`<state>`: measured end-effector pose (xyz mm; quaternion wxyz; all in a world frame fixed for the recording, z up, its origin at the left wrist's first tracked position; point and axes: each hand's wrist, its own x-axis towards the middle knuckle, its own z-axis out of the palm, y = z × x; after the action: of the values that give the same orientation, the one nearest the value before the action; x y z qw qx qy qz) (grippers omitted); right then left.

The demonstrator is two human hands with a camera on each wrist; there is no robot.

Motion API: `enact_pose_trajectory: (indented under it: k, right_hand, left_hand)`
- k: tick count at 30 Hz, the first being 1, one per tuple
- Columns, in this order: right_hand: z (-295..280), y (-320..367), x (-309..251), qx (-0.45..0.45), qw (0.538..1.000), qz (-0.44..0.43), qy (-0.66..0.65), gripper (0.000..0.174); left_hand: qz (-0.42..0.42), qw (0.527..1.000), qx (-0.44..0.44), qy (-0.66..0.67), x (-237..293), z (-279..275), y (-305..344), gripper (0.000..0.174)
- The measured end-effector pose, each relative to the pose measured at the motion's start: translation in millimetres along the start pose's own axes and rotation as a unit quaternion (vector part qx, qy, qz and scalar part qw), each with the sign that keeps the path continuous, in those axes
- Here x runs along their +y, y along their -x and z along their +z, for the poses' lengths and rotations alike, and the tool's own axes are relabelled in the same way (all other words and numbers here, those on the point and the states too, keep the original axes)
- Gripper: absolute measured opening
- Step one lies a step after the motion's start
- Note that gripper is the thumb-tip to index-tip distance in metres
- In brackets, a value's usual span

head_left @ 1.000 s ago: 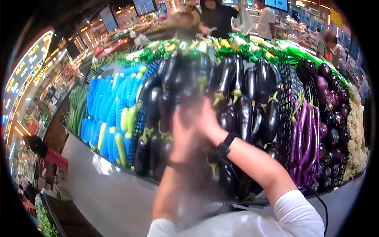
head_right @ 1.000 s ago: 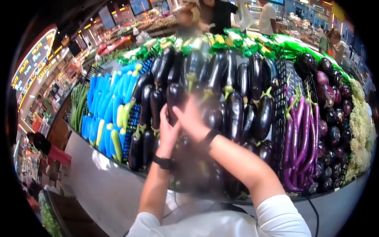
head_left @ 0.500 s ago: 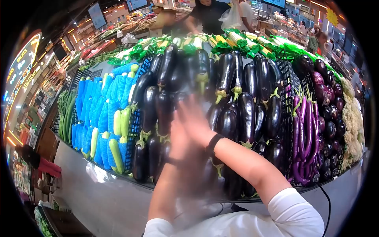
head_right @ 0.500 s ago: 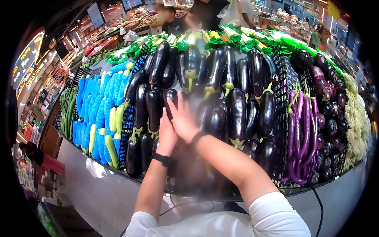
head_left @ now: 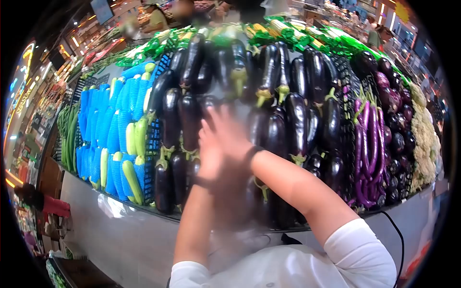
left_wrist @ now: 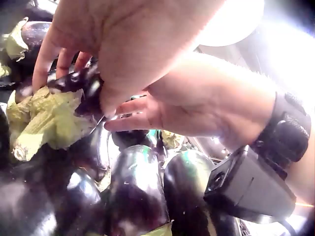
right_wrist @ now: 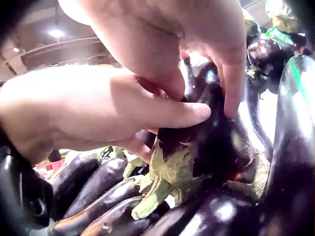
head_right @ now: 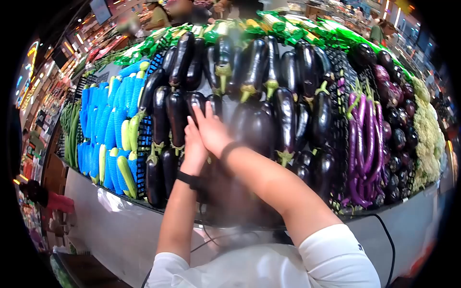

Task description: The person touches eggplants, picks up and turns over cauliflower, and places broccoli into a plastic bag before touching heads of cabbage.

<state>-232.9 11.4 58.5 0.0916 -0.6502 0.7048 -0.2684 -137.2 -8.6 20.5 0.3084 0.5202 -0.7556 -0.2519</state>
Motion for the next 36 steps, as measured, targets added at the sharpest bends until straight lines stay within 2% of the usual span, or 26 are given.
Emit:
enact_pose_trajectory:
  k: [1, 3, 5, 6, 7, 9, 10, 11, 13, 15, 16, 18, 19, 20, 21, 22, 24, 25, 26, 27, 29, 31, 32, 33, 34, 36]
  right_hand:
    - [-14, 7, -6, -0.013, 1.000, -0.004, 0.000, 0.066]
    - [-16, 12, 6, -0.023, 0.999, -0.042, -0.018, 0.071]
    - [-11, 18, 16, 0.035, 0.993, -0.046, -0.102, 0.071]
    - [-25, 30, 17, 0.038, 0.985, -0.083, -0.145, 0.065]
    - [-57, 49, 4, -0.019, 0.985, -0.041, -0.165, 0.052]
    - [-68, 73, 24, -0.075, 0.987, -0.054, -0.129, 0.038]
    - [-82, 88, 28, -0.100, 0.986, 0.000, -0.130, 0.027]
    - [-87, 102, 40, -0.071, 0.990, -0.020, -0.121, 0.026]
    - [-103, 122, 63, -0.072, 0.991, -0.008, -0.113, 0.026]
    - [-120, 140, 91, 0.004, 0.979, -0.022, -0.201, 0.024]
    - [-126, 136, 107, 0.047, 0.985, -0.060, -0.156, 0.025]
    - [-159, 148, 130, 0.120, 0.985, 0.067, -0.105, 0.025]
    - [-169, 154, 148, 0.222, 0.974, 0.039, -0.021, 0.030]
    - [-176, 163, 158, 0.263, 0.962, 0.066, 0.030, 0.038]
    - [-186, 169, 164, 0.304, 0.945, 0.091, 0.081, 0.047]
    - [-184, 172, 186, 0.275, 0.951, 0.122, 0.072, 0.059]
    - [-171, 171, 225, 0.195, 0.954, 0.210, -0.089, 0.065]
    - [-164, 169, 242, 0.153, 0.941, 0.250, -0.168, 0.069]
    - [-154, 166, 257, 0.157, 0.925, 0.282, -0.199, 0.072]
    - [-160, 168, 254, 0.158, 0.925, 0.275, -0.210, 0.075]
    - [-174, 170, 244, 0.157, 0.925, 0.257, -0.231, 0.079]
    - [-179, 171, 249, 0.136, 0.935, 0.226, -0.237, 0.081]
    - [-184, 172, 249, 0.120, 0.940, 0.219, -0.232, 0.082]
    - [-190, 173, 246, 0.105, 0.945, 0.212, -0.226, 0.082]
    - [-200, 174, 237, 0.094, 0.939, 0.245, -0.222, 0.082]
    - [-210, 180, 221, 0.087, 0.936, 0.280, -0.195, 0.083]
  left_hand:
    - [-0.021, 0.999, 0.013, 0.023, -7, 3, -2, 0.077]
    - [0.083, 0.992, 0.008, -0.091, -28, 3, -4, 0.080]
    - [0.120, 0.988, 0.012, -0.093, -32, -7, 0, 0.083]
    - [0.096, 0.993, 0.015, -0.066, -22, -14, 3, 0.088]
    - [0.115, 0.991, 0.029, -0.064, -18, -18, 7, 0.082]
    - [0.162, 0.985, 0.034, -0.052, -5, -20, 7, 0.072]
    - [0.180, 0.983, 0.030, -0.017, 11, -20, 10, 0.059]
    - [0.211, 0.977, 0.036, 0.002, 29, -17, 13, 0.048]
    - [0.205, 0.974, -0.041, 0.082, 69, -11, 22, 0.039]
    - [0.237, 0.958, -0.109, 0.120, 96, 10, 27, 0.033]
    - [0.235, 0.941, -0.174, 0.173, 114, 19, 31, 0.032]
    - [0.208, 0.904, -0.286, 0.241, 152, 35, 45, 0.030]
    - [0.186, 0.888, -0.332, 0.257, 170, 43, 50, 0.030]
    - [0.206, 0.887, -0.339, 0.236, 173, 69, 48, 0.037]
    - [0.129, 0.827, -0.448, 0.315, 212, 48, 60, 0.048]
    - [0.126, 0.836, -0.448, 0.290, 228, 58, 60, 0.055]
    - [0.158, 0.875, -0.394, 0.233, 245, 87, 59, 0.068]
    - [0.173, 0.891, -0.370, 0.197, 251, 102, 55, 0.072]
    - [0.187, 0.906, -0.345, 0.160, 256, 117, 50, 0.076]
    - [0.199, 0.918, -0.320, 0.122, 262, 132, 46, 0.080]
    - [0.164, 0.924, -0.331, 0.099, 273, 134, 40, 0.081]
    - [0.100, 0.890, -0.373, 0.242, 247, 172, 19, 0.079]
    - [0.076, 0.890, -0.373, 0.252, 245, 175, 17, 0.078]
    - [0.085, 0.894, -0.366, 0.245, 241, 180, 16, 0.077]
    - [0.094, 0.897, -0.360, 0.238, 238, 186, 14, 0.076]
    - [0.178, 0.919, -0.294, 0.192, 219, 208, 24, 0.074]
